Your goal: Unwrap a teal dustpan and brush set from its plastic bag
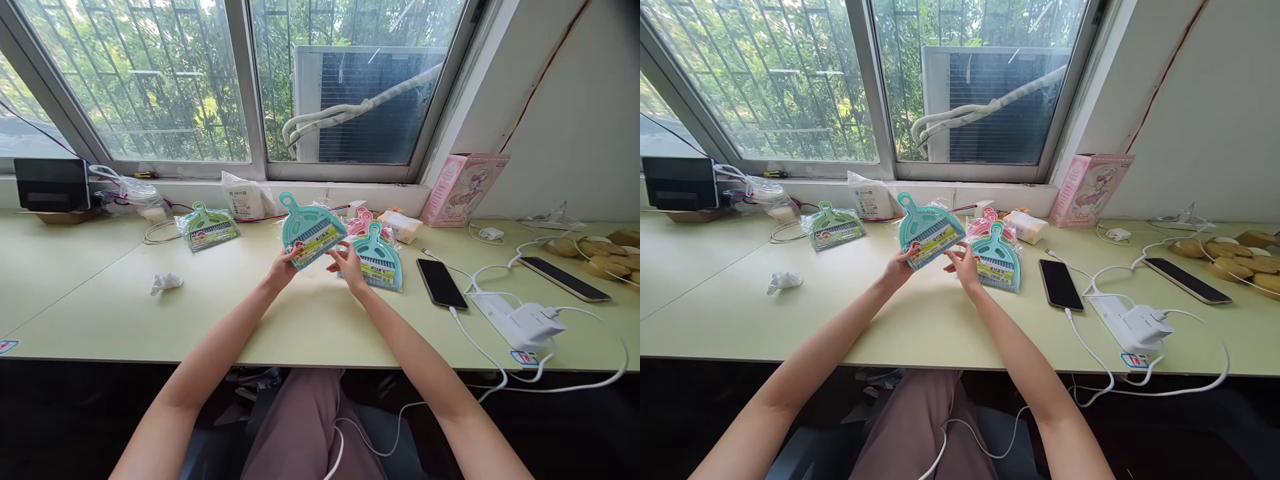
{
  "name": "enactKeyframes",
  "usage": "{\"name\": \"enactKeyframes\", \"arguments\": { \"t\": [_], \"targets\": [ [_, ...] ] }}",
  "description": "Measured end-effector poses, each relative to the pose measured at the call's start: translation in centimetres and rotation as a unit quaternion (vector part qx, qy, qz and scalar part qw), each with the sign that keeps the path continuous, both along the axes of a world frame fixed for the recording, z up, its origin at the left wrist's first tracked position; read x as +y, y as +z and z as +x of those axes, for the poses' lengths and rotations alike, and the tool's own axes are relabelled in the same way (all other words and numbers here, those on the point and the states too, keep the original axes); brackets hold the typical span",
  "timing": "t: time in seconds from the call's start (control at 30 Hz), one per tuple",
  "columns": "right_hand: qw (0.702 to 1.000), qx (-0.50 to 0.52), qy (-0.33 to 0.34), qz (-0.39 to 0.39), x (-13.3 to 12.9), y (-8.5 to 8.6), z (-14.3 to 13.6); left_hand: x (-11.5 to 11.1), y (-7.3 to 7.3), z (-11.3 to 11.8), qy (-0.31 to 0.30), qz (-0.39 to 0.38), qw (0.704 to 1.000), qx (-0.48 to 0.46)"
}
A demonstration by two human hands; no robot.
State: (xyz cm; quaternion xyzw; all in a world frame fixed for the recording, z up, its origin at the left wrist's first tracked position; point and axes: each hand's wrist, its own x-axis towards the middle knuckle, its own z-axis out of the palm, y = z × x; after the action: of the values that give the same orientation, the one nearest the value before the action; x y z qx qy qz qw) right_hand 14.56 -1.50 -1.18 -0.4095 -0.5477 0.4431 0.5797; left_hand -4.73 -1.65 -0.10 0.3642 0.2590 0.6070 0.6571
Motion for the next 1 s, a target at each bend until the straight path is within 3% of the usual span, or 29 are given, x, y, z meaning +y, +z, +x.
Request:
{"name": "enactKeyframes", "arguments": {
  "t": [0.13,0.23,0.33,0.5,0.87,1.0],
  "targets": [
    [0.996,0.054,-0.04,-0.056,0.4,-0.5,-0.1,-0.4,-0.2,0.2,-0.086,0.01,0.995,0.044],
    [0.99,0.091,-0.046,-0.098,1.1,-1.0,0.2,-0.5,-0.5,0.4,-0.11,0.029,0.99,0.085],
    [0.985,0.123,-0.005,-0.118,1.5,-1.1,0.7,-0.1,-1.0,0.2,-0.076,0.012,0.992,0.096],
    [0.986,0.132,0.074,-0.066,0.8,-0.2,0.7,0.5,-1.5,-0.2,-0.002,-0.035,0.998,0.059],
    [0.987,0.088,0.127,-0.041,0.5,-0.2,1.1,0.3,-1.3,-0.1,-0.011,-0.057,0.997,0.048],
    [0.989,0.087,0.111,-0.039,0.5,-0.3,1.0,0.3,-1.4,-0.1,-0.003,-0.07,0.996,0.06]
  ]
}}
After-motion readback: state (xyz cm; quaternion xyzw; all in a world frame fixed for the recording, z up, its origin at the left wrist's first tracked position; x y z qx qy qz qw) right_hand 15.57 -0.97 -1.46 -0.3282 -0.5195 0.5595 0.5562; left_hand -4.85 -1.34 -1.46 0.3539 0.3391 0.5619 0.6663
